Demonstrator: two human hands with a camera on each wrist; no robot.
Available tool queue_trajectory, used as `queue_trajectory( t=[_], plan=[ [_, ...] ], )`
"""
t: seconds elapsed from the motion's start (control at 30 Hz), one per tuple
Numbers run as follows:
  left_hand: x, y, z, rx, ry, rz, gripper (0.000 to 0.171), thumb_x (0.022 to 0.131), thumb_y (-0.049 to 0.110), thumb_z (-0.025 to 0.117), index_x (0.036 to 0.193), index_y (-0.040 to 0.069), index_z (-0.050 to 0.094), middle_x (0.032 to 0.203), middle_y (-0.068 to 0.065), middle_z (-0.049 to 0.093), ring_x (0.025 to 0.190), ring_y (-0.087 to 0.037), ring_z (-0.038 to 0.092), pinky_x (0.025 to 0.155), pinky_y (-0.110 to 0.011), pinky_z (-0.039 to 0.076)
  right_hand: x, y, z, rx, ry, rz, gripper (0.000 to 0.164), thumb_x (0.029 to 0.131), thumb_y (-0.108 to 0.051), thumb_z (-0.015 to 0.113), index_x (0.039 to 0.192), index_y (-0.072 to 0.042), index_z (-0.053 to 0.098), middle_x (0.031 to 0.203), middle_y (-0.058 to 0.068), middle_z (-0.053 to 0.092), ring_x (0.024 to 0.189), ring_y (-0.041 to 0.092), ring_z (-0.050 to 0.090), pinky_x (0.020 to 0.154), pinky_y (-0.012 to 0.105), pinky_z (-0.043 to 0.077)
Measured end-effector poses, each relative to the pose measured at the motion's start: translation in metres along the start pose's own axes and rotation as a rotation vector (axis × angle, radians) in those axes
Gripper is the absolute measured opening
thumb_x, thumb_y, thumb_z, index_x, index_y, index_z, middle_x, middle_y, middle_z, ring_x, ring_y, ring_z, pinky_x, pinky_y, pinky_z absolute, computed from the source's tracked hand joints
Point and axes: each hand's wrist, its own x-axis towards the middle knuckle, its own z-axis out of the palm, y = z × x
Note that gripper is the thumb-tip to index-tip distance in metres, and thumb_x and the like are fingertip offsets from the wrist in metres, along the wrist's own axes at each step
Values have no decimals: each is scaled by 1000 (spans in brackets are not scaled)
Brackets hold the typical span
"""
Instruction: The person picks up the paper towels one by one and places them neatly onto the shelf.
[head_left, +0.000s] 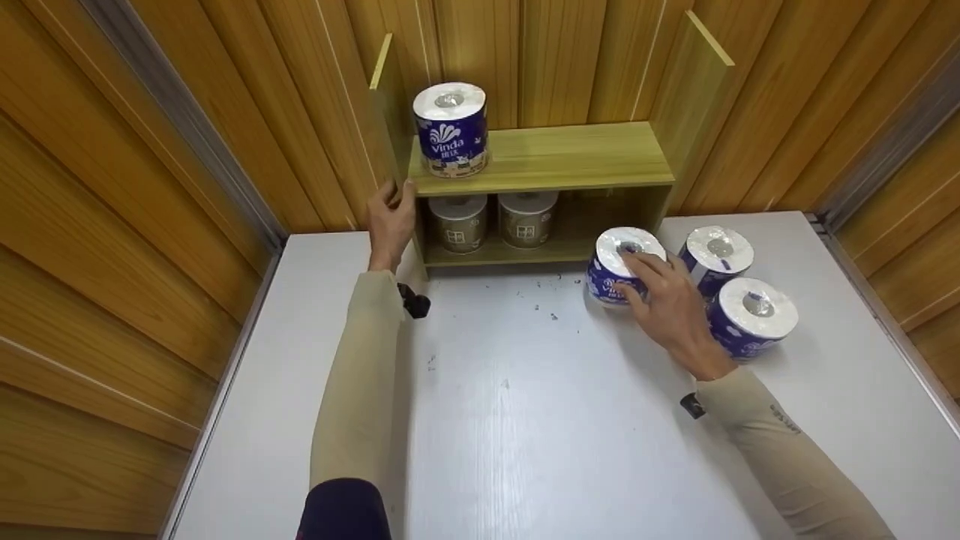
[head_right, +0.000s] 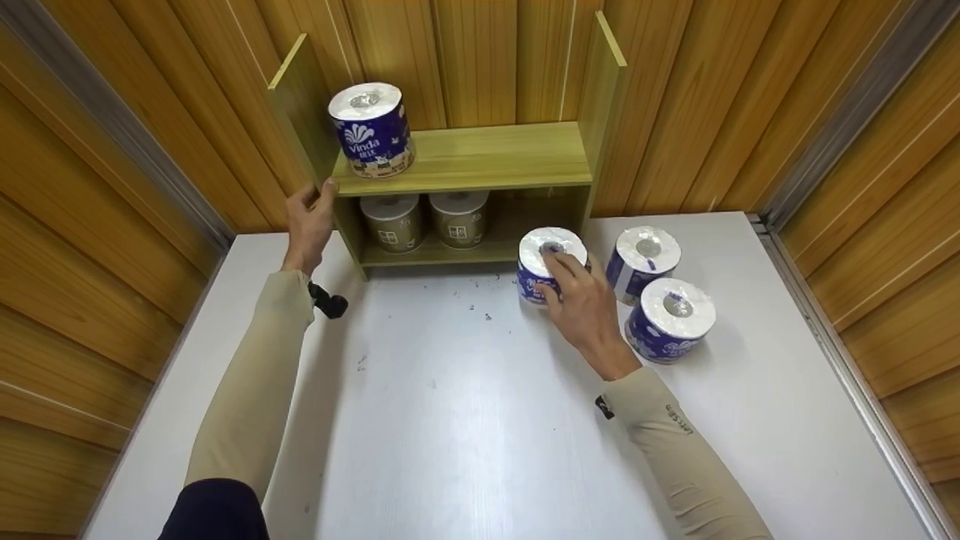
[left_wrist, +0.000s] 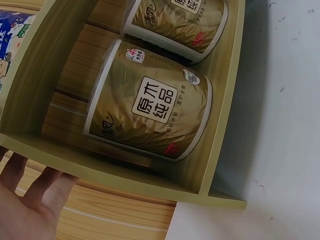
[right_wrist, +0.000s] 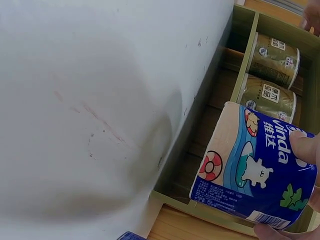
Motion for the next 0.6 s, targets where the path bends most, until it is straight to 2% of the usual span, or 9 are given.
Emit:
queue_trajectory(
  t=[0.23, 0.6],
  plan=[
    [0, -1, 1, -5, 20, 51, 68, 109, 39, 60, 161, 0, 42, 167, -23, 42, 151, -34, 48, 122, -41, 46, 6, -2, -1, -6, -6, -1, 52, 91, -18, 86, 139, -7, 71, 136, 19, 71, 132, 54, 56, 110, 66, 48],
    [0, 0, 2, 13, 29, 28, 67, 109, 41, 60, 161, 3, 45, 169, -18, 41, 154, -30, 44, 124, -40, 43, 19, -9, -2, 10, -3, -14, 51, 91, -19, 86, 138, -7, 71, 137, 18, 71, 133, 54, 56, 113, 65, 46]
  ],
)
